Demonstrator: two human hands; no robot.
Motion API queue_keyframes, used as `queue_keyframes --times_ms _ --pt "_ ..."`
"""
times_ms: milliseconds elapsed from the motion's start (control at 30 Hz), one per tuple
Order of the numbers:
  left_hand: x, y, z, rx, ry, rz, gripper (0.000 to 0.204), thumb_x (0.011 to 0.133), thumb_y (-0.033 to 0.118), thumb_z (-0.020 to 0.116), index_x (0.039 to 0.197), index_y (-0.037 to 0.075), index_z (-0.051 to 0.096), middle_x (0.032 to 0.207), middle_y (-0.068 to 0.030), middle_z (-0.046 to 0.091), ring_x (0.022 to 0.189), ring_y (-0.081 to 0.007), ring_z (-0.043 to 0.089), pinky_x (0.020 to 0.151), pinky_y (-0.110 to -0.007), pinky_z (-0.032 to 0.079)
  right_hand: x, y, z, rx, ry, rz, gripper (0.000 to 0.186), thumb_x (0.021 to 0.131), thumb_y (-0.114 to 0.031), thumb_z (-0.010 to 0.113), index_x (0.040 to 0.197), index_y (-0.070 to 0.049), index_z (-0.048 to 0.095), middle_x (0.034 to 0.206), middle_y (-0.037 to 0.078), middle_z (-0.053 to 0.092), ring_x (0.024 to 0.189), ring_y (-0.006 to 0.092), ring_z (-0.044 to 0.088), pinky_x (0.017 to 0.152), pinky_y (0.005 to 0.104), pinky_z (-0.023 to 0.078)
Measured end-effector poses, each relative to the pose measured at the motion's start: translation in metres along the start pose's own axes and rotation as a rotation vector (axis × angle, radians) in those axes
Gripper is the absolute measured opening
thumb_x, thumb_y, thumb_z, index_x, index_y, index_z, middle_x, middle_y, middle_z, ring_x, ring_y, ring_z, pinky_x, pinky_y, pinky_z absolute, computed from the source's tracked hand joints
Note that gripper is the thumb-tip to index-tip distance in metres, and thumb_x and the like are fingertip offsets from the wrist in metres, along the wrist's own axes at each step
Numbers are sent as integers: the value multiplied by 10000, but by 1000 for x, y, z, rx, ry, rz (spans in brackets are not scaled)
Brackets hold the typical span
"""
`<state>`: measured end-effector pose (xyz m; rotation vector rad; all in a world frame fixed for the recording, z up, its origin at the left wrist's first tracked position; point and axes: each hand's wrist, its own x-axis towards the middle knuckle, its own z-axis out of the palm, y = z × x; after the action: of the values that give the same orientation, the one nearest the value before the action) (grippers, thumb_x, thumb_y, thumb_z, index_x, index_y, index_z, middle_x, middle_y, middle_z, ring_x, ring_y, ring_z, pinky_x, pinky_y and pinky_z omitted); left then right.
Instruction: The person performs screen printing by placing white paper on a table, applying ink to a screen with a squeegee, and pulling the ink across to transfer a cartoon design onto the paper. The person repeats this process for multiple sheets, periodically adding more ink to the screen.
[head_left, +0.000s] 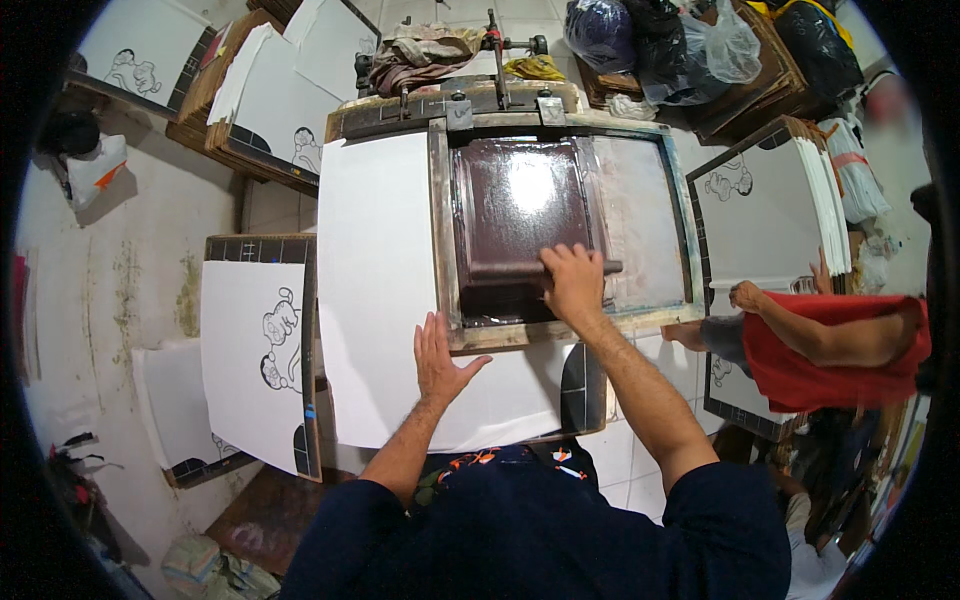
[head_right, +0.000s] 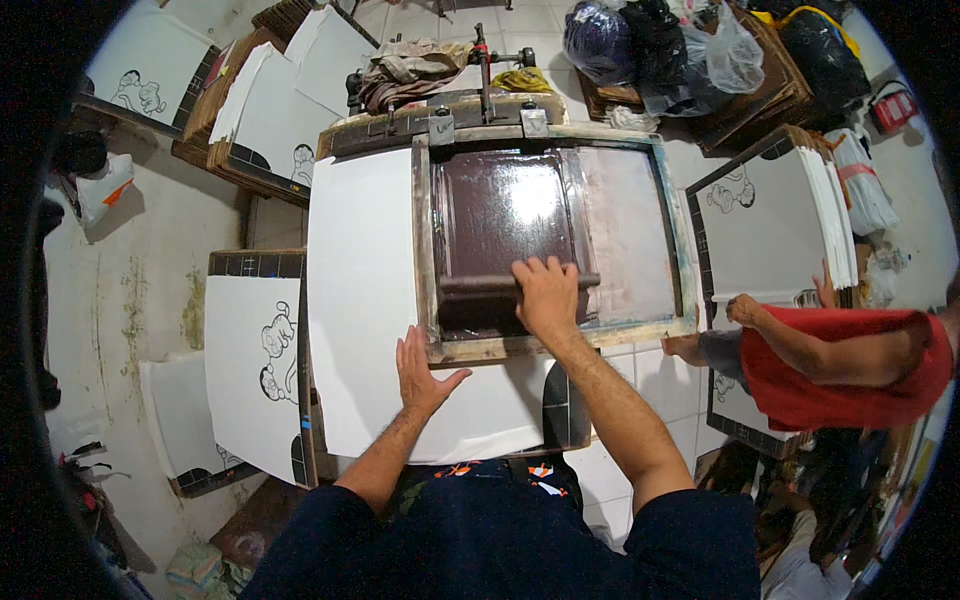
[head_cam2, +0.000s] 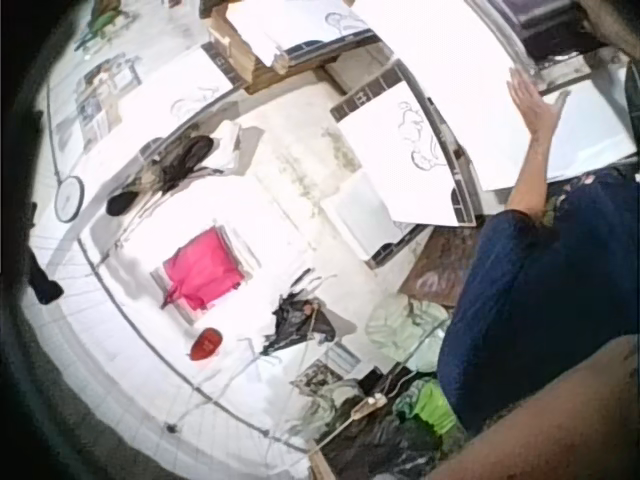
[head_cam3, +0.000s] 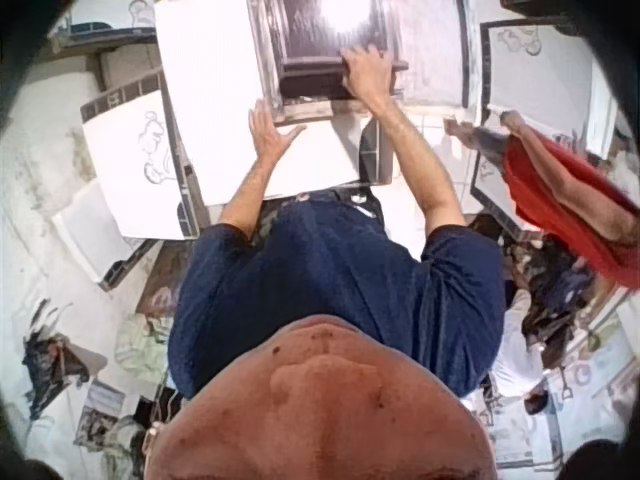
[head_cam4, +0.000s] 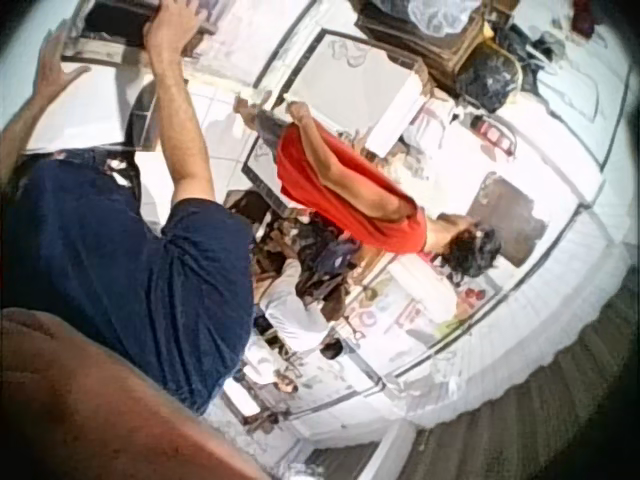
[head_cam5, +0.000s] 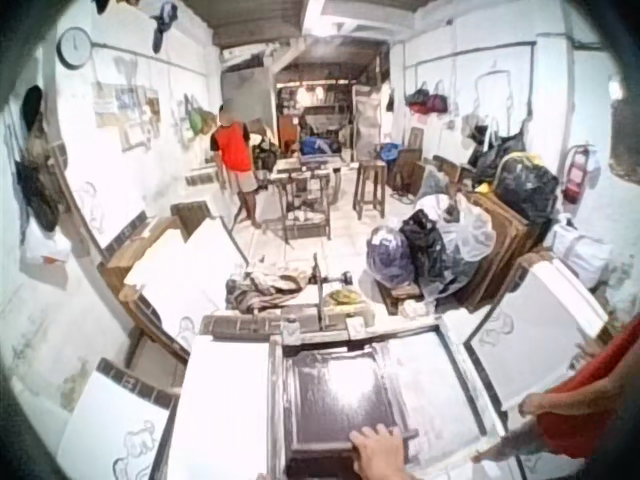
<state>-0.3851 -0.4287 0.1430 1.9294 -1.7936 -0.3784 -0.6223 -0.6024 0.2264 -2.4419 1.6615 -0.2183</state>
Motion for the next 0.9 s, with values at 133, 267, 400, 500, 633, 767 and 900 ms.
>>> queue_keyframes --times_ms 133,267,400,500,633,767,900 --pt "7 -8 9 54 -21 33 1214 720 531 902 1559 -72 264 1563 -300 373 1498 -425 339 1243 -613 215 80 20 -2 -9 219 -28 415 701 -91 825 1071 -151 646 1019 47 606 1049 296 570 941 490 396" --pt "5 -10 14 88 15 66 1208 726 548 891 1541 -103 281 1535 -315 404 1489 -403 364 1237 -609 231 157 38 15 -32 398 -63 396 726 -87 802 1089 -155 659 1020 49 618 1033 289 578 904 473 400" --pt "6 -12 14 76 33 93 1220 701 502 922 1542 -102 277 1546 -328 383 1473 -430 385 1213 -637 263 220 45 35 -63 476 -108 341 758 -106 778 1066 -172 649 1002 19 630 1018 262 593 882 454 406" --pt "8 -12 15 62 32 107 1238 675 456 948 1542 -109 268 1554 -337 376 1465 -462 389 1199 -656 271 246 43 43 -136 411 -102 340 781 -129 775 1091 -182 646 1005 4 637 1037 255 600 883 454 410" --pt "6 -13 17 60 41 121 1244 676 427 949 1546 -120 249 1548 -339 391 1457 -471 400 1197 -655 276 242 49 43 -81 298 -253 382 773 -142 782 1127 -190 647 1023 -3 641 1069 242 602 895 452 415" --pt "4 -14 18 69 14 84 1220 707 449 921 1562 -89 237 1564 -314 374 1488 -441 360 1231 -631 227 200 49 33 -171 80 -461 432 759 -114 768 1164 -208 649 1086 -12 644 1095 230 597 919 441 418" --pt "6 -13 17 98 -4 70 1211 726 496 887 1570 -66 225 1574 -291 361 1513 -401 320 1249 -606 200 135 30 25 -128 -69 -551 502 695 -115 812 1152 -219 633 1097 -20 622 1110 220 581 946 435 411"
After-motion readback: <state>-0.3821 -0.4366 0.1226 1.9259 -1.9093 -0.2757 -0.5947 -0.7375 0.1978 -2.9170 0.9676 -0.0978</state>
